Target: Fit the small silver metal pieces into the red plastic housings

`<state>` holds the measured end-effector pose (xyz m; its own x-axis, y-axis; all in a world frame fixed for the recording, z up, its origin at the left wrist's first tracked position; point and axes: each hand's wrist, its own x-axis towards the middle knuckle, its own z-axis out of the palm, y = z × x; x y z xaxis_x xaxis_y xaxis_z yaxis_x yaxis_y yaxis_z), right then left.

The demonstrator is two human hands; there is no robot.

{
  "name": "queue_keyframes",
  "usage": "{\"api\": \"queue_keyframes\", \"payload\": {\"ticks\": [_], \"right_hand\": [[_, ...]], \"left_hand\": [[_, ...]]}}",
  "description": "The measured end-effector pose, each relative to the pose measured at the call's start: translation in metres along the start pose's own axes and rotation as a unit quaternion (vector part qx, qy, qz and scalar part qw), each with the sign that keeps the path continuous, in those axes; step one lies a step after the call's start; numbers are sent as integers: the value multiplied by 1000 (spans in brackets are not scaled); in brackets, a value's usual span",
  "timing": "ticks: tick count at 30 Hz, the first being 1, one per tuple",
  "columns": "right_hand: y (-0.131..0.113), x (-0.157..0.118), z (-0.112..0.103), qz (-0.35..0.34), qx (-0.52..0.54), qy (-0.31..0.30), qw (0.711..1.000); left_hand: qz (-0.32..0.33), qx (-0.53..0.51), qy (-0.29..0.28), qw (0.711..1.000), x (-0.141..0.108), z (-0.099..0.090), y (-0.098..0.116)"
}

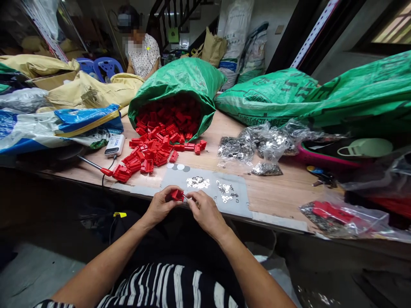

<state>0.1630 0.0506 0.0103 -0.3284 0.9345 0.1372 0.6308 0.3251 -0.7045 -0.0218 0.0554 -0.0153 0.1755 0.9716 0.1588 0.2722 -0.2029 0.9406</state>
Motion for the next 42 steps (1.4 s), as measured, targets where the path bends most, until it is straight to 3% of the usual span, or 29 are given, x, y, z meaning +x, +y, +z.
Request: {"api": "queue_keyframes", "payload": {"ticks": [6, 12, 16, 21, 30, 37, 40, 42], "right_hand": [[0, -9, -8, -19, 64, 19, 998], [3, -14, -7, -10, 69, -22, 997], [3, -9, -3, -37, 18, -34, 999], [2, 1, 4, -60, -45, -47, 996], [-5, 13, 1, -56, -81, -87, 991], [-1, 6, 8, -55, -81, -66, 993], [0, 1, -1, -81, -23, -23, 996], [0, -3, -11, -92, 25, 20, 995]], "left_hand": [[-5, -55, 13, 998, -6, 2, 4], [2, -84, 28, 996, -11, 2, 5], [2, -29, 21, 999, -9, 2, 2], [54, 56, -8, 997, -6, 1, -1], [78, 82, -9, 994, -5, 3, -4], [73, 72, 7, 995, -7, 6, 0], [22, 37, 46, 998, -13, 7, 8], [-27, -47, 67, 996, -16, 7, 14]]}}
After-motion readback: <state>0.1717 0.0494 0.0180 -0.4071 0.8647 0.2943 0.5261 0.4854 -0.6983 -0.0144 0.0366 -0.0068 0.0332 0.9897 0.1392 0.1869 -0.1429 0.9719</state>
